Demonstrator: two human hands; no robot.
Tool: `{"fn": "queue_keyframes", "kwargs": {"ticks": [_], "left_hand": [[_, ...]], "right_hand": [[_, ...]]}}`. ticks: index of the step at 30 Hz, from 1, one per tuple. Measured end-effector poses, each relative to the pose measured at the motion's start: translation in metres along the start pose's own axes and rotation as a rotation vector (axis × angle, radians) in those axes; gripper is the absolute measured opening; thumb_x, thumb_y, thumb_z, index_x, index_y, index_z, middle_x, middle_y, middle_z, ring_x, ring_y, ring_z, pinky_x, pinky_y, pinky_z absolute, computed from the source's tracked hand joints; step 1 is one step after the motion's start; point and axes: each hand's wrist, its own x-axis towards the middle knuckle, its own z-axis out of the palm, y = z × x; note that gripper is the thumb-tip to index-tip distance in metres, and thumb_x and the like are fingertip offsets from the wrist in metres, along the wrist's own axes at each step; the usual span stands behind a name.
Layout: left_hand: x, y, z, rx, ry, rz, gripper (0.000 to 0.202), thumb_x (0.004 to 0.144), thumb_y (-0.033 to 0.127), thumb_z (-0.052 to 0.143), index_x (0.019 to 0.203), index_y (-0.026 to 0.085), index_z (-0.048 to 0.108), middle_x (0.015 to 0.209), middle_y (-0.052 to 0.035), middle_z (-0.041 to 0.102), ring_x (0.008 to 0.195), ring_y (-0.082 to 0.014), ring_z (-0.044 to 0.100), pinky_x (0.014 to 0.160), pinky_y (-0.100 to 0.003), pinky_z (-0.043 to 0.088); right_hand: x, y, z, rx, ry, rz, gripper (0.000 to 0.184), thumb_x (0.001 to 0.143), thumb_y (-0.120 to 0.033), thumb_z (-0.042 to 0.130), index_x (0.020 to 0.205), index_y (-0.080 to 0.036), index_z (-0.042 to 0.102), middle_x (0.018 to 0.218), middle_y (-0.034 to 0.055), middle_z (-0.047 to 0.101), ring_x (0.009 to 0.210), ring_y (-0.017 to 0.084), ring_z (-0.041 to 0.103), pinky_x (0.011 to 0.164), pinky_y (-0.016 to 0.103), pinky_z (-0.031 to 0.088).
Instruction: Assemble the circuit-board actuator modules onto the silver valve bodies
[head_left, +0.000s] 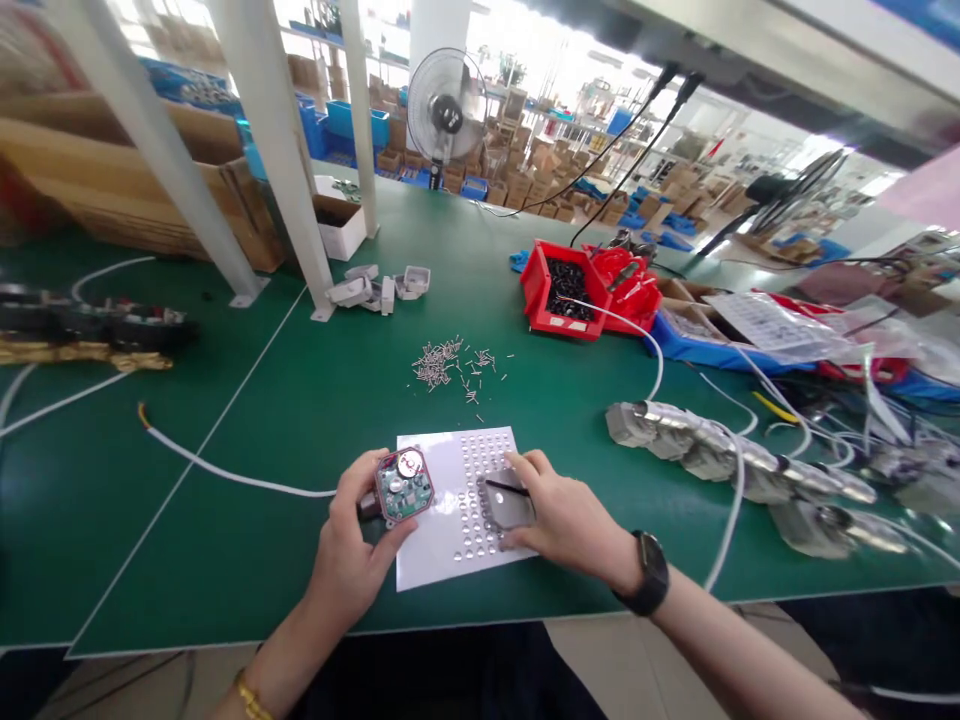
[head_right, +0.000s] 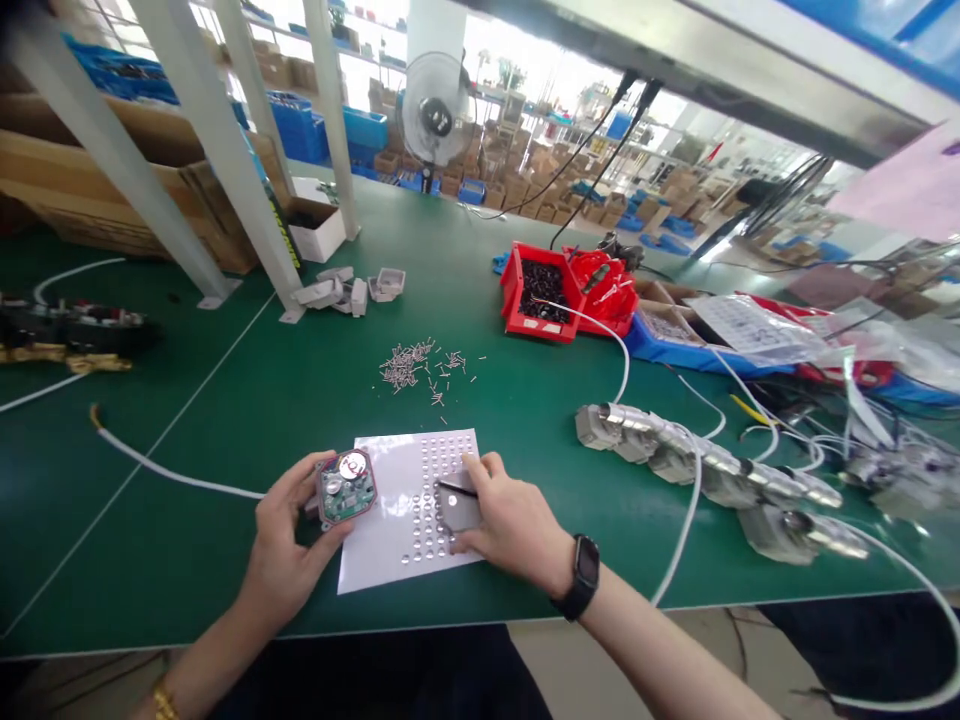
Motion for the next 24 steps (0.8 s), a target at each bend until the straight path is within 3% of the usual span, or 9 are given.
{"fn": "queue_keyframes", "kwargs": {"ticks": [2,4,6,8,11,15,19,21,24], "left_hand": [[-0.002,0.001,0.001,-0.100,0.033,-0.048,0.068,0.080,0.028,0.069,0.134,0.024,0.029,0.131,-0.0146,0.044,0.117,-0.0276,0.051,0.086,-0.038,0.053],[-0.003,0.002,0.002,-0.161,0.059,-0.049,0.075,0.078,0.028,0.070,0.136,0.025,0.023,0.131,-0.0145,0.045,0.119,-0.0276,0.050,0.091,-0.041,0.051],[-0.004,0.003,0.002,-0.193,0.061,-0.055,0.078,0.077,0.029,0.072,0.136,0.026,0.021,0.131,-0.0143,0.046,0.120,-0.0276,0.049,0.094,-0.044,0.048],[-0.004,0.005,0.002,-0.209,0.062,-0.056,0.080,0.075,0.029,0.074,0.136,0.026,0.021,0.130,-0.0138,0.046,0.120,-0.0274,0.050,0.098,-0.047,0.045],[-0.005,0.004,0.001,-0.214,0.070,-0.050,0.082,0.074,0.031,0.075,0.136,0.027,0.022,0.130,-0.0133,0.047,0.120,-0.0273,0.050,0.102,-0.050,0.041],[-0.006,0.001,-0.002,-0.130,0.054,-0.063,0.083,0.076,0.037,0.071,0.139,0.024,0.019,0.131,-0.0155,0.046,0.118,-0.0289,0.051,0.097,-0.047,0.046],[-0.003,0.003,-0.007,0.050,-0.054,0.088,0.057,0.083,0.035,0.063,0.134,0.027,0.037,0.131,-0.0122,0.044,0.118,-0.0275,0.049,0.097,-0.043,0.046],[-0.002,0.006,-0.009,0.105,-0.080,0.148,0.047,0.087,0.033,0.059,0.131,0.030,0.042,0.131,-0.0105,0.042,0.118,-0.0257,0.048,0.097,-0.041,0.045],[-0.002,0.012,-0.013,0.096,-0.089,0.182,0.051,0.085,0.044,0.058,0.131,0.030,0.041,0.132,-0.0107,0.040,0.119,-0.0265,0.045,0.097,-0.041,0.043]], "right_hand": [[-0.006,0.000,0.006,0.041,-0.003,-0.010,0.069,0.064,-0.022,0.080,0.124,-0.020,0.045,0.120,0.0103,0.049,0.080,0.027,0.061,0.071,0.040,0.050],[-0.002,-0.002,0.007,0.225,0.069,-0.034,0.063,0.067,-0.020,0.078,0.121,-0.023,0.047,0.119,0.0075,0.050,0.090,0.027,0.059,0.079,0.040,0.048],[0.010,-0.008,0.005,0.545,0.113,-0.114,0.064,0.070,-0.028,0.078,0.124,-0.024,0.044,0.120,0.0064,0.050,0.104,0.028,0.054,0.089,0.039,0.044],[0.027,-0.020,0.006,0.889,0.066,-0.231,0.067,0.072,-0.039,0.077,0.126,-0.024,0.041,0.122,0.0066,0.050,0.112,0.027,0.049,0.095,0.038,0.040],[0.052,-0.046,0.012,1.154,-0.035,-0.354,0.071,0.071,-0.051,0.076,0.125,-0.020,0.043,0.120,0.0079,0.052,0.112,0.027,0.049,0.095,0.038,0.040],[0.063,-0.077,0.007,0.979,-0.075,-0.440,0.073,0.067,-0.046,0.080,0.125,-0.020,0.046,0.114,0.0074,0.055,0.102,0.025,0.054,0.087,0.037,0.045],[0.043,-0.084,0.000,0.607,-0.006,-0.362,0.082,0.063,-0.033,0.084,0.133,-0.023,0.042,0.124,0.0097,0.053,0.112,0.030,0.049,0.097,0.046,0.038],[0.032,-0.084,0.008,0.674,0.033,-0.267,0.076,0.072,-0.037,0.076,0.136,-0.021,0.038,0.127,0.0121,0.050,0.114,0.031,0.048,0.097,0.048,0.038],[0.019,-0.089,0.031,1.060,0.035,-0.117,0.048,0.086,-0.042,0.060,0.125,-0.018,0.049,0.111,0.0108,0.059,0.099,0.027,0.057,0.085,0.039,0.048]]}}
